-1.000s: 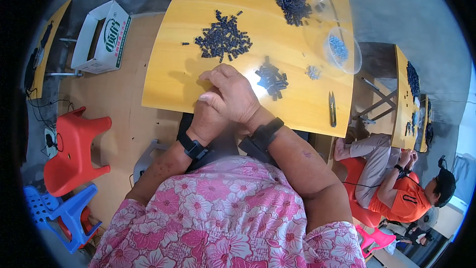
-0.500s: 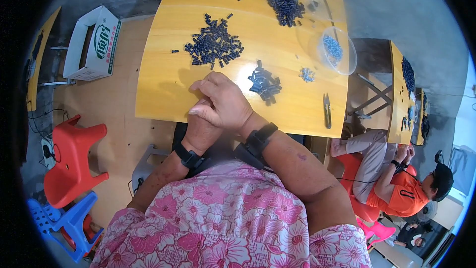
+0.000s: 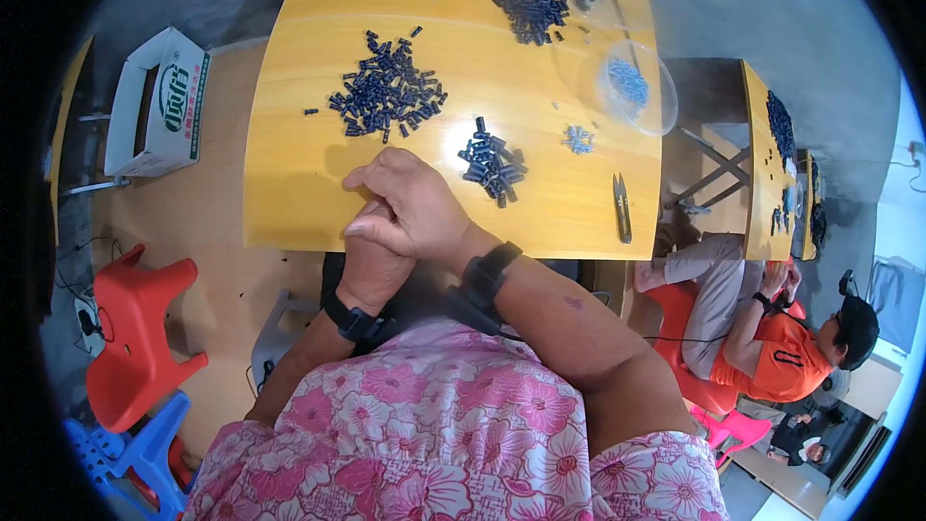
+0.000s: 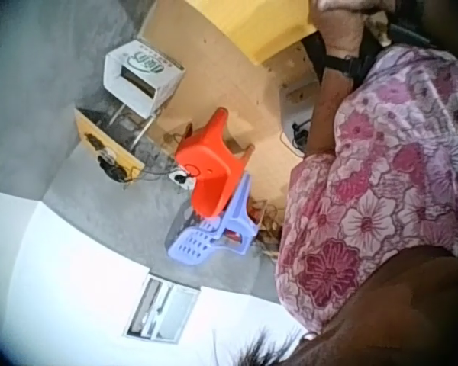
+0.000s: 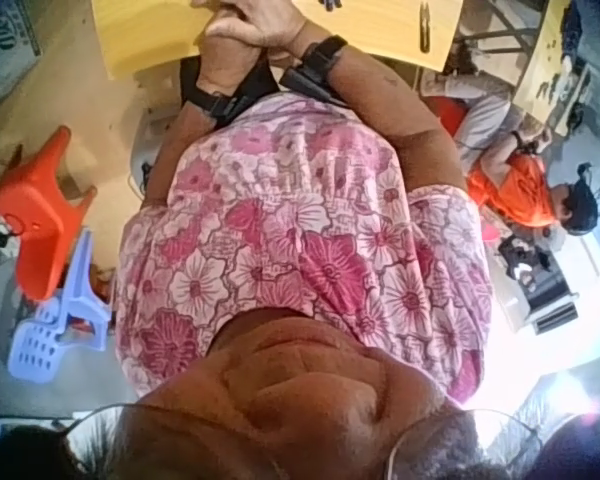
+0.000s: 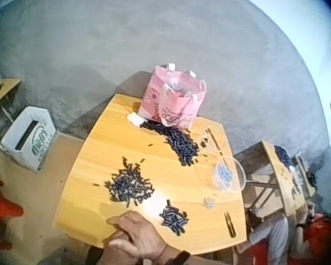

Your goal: Assembling small black plastic nozzle or valve components by inserting white seals and connecting parts at a manufacturing workstation.

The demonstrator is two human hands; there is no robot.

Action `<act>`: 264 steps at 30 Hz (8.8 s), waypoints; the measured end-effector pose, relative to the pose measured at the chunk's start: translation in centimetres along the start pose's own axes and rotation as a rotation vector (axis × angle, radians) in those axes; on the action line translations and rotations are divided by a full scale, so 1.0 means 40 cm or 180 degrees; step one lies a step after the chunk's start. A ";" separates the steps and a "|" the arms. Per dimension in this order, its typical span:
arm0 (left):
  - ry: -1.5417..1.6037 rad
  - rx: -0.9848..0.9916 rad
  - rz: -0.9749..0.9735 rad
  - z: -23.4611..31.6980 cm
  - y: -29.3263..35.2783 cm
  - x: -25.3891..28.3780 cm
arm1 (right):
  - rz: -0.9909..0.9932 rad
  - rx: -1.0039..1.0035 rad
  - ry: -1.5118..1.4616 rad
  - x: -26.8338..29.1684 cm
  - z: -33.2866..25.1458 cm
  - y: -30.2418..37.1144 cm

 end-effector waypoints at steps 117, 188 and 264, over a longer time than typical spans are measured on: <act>0.1527 0.0973 -0.1760 -0.027 0.171 -0.100 | 0.3319 -0.2271 -0.0009 0.387 -0.249 0.846; -0.1406 -0.1065 -0.0083 0.153 -0.089 -0.081 | 0.1852 -0.1693 -0.0207 0.277 -0.005 0.418; 0.1046 0.0820 -0.1825 0.044 0.125 -0.183 | 0.2010 -0.1642 0.0837 0.438 0.011 0.497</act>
Point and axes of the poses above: each hand's wrist, its own y-axis away from the middle knuckle, its own x-axis out of the back of the hand, z = x × y, the point moved 8 cm from there along -y, towards the middle knuckle, and after that the axes turned 12 degrees about x, right-handed, at the moved point
